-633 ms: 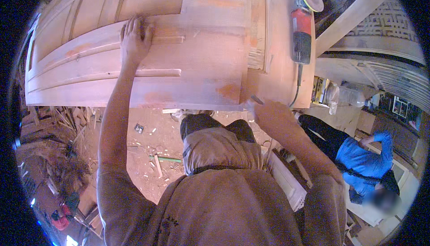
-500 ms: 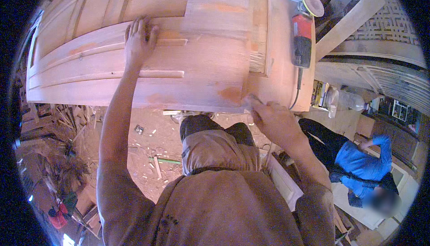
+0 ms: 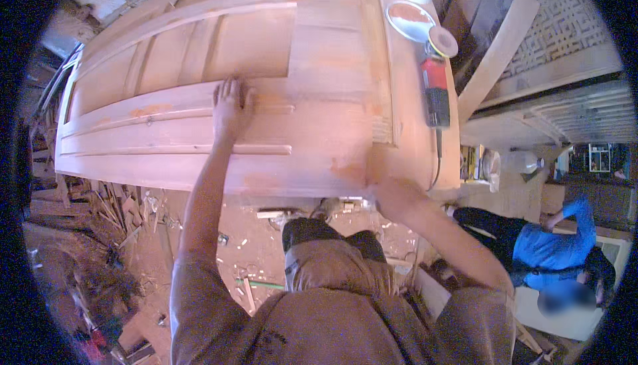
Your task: The person sands a wooden door by hand using a piece of sandpaper and a wooden block, working along the panels and grooves, and periodically wiping the surface to check the progress.
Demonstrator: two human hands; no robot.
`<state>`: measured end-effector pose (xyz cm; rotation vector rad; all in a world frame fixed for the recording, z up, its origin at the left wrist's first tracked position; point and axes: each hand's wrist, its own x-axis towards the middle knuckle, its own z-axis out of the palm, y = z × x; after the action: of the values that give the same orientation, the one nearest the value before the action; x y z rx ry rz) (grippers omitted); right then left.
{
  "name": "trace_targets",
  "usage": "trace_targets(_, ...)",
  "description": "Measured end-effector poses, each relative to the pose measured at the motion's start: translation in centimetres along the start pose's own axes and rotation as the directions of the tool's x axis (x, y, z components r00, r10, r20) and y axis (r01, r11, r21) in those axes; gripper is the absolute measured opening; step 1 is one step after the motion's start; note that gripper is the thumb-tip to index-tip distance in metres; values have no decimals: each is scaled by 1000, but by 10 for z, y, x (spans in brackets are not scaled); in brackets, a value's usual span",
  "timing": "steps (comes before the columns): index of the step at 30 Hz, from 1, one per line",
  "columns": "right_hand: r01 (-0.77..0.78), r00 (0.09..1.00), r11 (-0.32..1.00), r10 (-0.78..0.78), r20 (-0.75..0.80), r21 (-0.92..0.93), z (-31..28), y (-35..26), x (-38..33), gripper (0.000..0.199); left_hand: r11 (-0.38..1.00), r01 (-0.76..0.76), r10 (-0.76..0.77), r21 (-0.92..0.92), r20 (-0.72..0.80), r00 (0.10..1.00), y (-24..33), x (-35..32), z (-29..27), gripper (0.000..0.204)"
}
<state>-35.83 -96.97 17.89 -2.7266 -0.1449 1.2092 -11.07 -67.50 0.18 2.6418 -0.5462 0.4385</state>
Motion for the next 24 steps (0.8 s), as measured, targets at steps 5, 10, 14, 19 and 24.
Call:
trace_targets(5,414,884,799,-237,-404,436,45,27,-39,42,998,4,-5,-68,-22,1000,7,4,-6,54)
trace_targets(10,64,982,40,173,-70,997,78,-23,-74,44,979,-17,3,-204,-70,998,-4,-2,-13,48)
trace_targets(14,223,938,-215,314,-149,951,150,-36,-68,47,858,-77,25,-508,-108,994,-1,-43,-54,40)
trace_targets(19,448,864,-312,391,-317,838,165,-55,-72,36,805,7,-45,-593,-50,998,18,-147,-164,35)
trace_targets(24,513,812,-97,379,-445,853,138,-36,-15,46,498,404,-640,-767,-10,769,2,-272,-160,26)
